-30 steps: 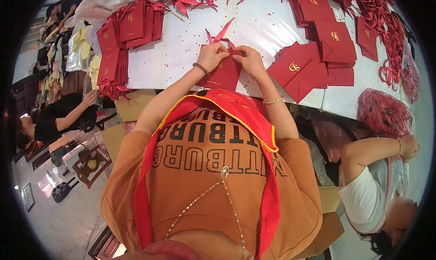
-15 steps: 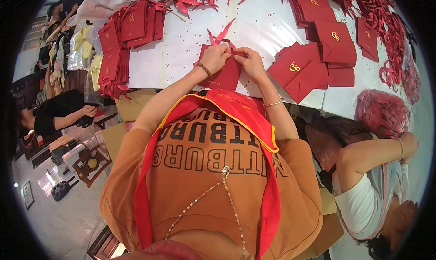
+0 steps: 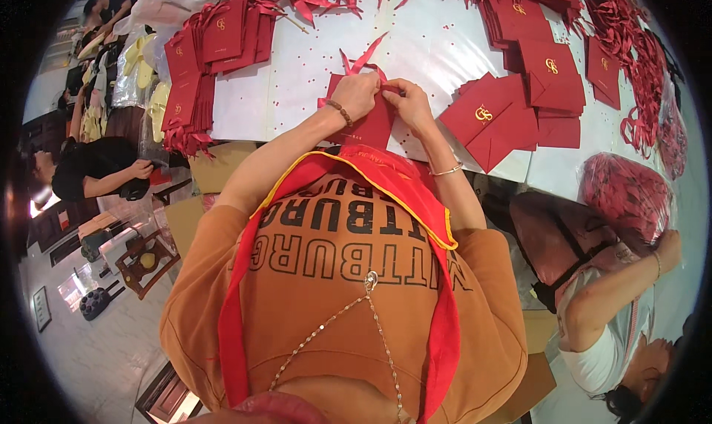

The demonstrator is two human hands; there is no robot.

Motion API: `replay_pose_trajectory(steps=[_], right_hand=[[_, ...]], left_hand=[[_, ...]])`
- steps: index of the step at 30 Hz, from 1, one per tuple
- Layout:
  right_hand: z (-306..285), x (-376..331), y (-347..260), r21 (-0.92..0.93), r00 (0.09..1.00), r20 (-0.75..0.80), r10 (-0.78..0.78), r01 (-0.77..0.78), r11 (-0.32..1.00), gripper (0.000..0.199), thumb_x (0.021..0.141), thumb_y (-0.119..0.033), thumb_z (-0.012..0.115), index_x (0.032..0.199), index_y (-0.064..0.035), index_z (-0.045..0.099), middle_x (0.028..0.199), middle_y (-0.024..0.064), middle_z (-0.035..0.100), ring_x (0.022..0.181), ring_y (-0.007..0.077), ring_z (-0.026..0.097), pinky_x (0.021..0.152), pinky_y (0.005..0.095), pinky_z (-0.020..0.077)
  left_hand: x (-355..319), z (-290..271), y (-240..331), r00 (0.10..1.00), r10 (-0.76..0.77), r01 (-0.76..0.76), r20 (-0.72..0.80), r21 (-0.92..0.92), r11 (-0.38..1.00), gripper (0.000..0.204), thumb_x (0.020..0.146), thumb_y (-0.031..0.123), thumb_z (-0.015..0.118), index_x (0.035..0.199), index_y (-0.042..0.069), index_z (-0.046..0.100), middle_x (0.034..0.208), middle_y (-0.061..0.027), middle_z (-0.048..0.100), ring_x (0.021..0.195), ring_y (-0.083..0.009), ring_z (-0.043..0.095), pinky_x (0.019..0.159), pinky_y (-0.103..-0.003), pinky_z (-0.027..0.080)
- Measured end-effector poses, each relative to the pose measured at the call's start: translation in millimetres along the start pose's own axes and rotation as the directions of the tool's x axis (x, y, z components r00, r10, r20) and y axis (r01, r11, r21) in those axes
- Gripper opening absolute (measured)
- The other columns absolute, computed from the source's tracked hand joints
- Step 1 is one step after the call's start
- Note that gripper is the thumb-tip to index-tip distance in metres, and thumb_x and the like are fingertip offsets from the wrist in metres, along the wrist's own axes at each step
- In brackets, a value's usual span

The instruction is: Threading and tying red ribbons on small red gift bags at a communal work table.

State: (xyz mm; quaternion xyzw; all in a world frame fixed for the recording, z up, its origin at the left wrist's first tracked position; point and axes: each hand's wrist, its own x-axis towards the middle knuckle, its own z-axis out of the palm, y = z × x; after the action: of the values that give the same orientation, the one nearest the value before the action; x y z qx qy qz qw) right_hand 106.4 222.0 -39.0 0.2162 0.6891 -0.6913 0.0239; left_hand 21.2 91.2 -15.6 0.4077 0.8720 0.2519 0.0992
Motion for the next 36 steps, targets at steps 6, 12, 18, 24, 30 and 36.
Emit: replay_pose_trajectory(steps=[6,12,18,24,30,36], right_hand=[[-2.0,-7.9,-10.3,0.009,1.0,-0.011,0.027,-0.027,1.0,0.019,0.083,-0.005,0.059,0.101,-0.0016,0.064,0.079,0.0035,0.062,0.069,0.0089,0.053,0.062,0.023,0.0442],[3.7,-6.0,-2.5,-0.033,0.998,0.017,-0.054,0.055,0.998,0.022,0.083,-0.005,0.059,0.104,-0.0017,0.063,0.088,0.0063,0.063,0.076,0.012,0.057,0.065,0.0246,0.0463],[-1.4,-10.7,1.0,-0.342,0.926,0.025,-0.376,0.362,0.867,0.023,0.08,-0.005,0.061,0.104,-0.0037,0.062,0.093,0.013,0.063,0.081,0.0244,0.062,0.069,0.0315,0.0483],[16.5,-24.3,-16.8,-0.488,0.815,0.021,-0.579,0.513,0.706,0.016,0.08,-0.005,0.059,0.096,-0.0049,0.061,0.084,0.0133,0.059,0.077,0.0332,0.058,0.067,0.0381,0.0472],[17.2,-25.9,-18.8,-0.542,0.776,0.042,-0.63,0.547,0.638,0.014,0.081,-0.004,0.058,0.095,-0.0053,0.06,0.083,0.0133,0.059,0.076,0.0326,0.058,0.066,0.0396,0.0467],[17.7,-23.9,-14.0,-0.532,0.794,0.013,-0.608,0.52,0.668,0.013,0.081,-0.005,0.058,0.094,-0.0048,0.059,0.083,0.014,0.059,0.076,0.0334,0.058,0.066,0.0399,0.0462]], left_hand=[[-4.6,3.8,3.1,0.99,-0.136,0.126,-0.028,-0.237,0.963,0.007,0.077,0.004,0.057,0.083,0.0,0.055,0.07,-0.0147,0.061,0.066,-0.0251,0.061,0.06,-0.036,0.047],[-8.1,-2.6,-8.6,0.964,-0.244,0.262,0.103,-0.518,0.814,0.019,0.075,0.002,0.063,0.092,0.003,0.055,0.069,-0.0081,0.063,0.064,-0.013,0.061,0.06,-0.027,0.047],[5.1,-37.1,2.8,0.971,-0.157,0.187,0.183,-0.16,0.969,0.023,0.071,0.013,0.067,0.093,0.007,0.061,0.071,-0.0081,0.065,0.065,-0.0188,0.063,0.062,-0.031,0.048],[30.0,-47.9,-21.2,0.889,-0.131,0.119,0.439,0.054,0.991,0.039,0.076,0.042,0.057,0.08,0.005,0.068,0.07,-0.0121,0.063,0.07,-0.0242,0.061,0.065,-0.035,0.047],[58.0,-47.9,-25.7,0.688,0.081,-0.028,0.722,-0.085,0.996,0.035,0.074,0.038,0.063,0.076,0.003,0.068,0.066,-0.01,0.062,0.062,-0.0188,0.056,0.06,-0.032,0.043],[38.1,-27.5,-29.0,0.864,-0.101,0.197,0.493,-0.147,0.969,0.03,0.068,0.033,0.069,0.075,0.004,0.068,0.068,-0.0081,0.064,0.065,-0.0175,0.058,0.064,-0.03,0.045]])
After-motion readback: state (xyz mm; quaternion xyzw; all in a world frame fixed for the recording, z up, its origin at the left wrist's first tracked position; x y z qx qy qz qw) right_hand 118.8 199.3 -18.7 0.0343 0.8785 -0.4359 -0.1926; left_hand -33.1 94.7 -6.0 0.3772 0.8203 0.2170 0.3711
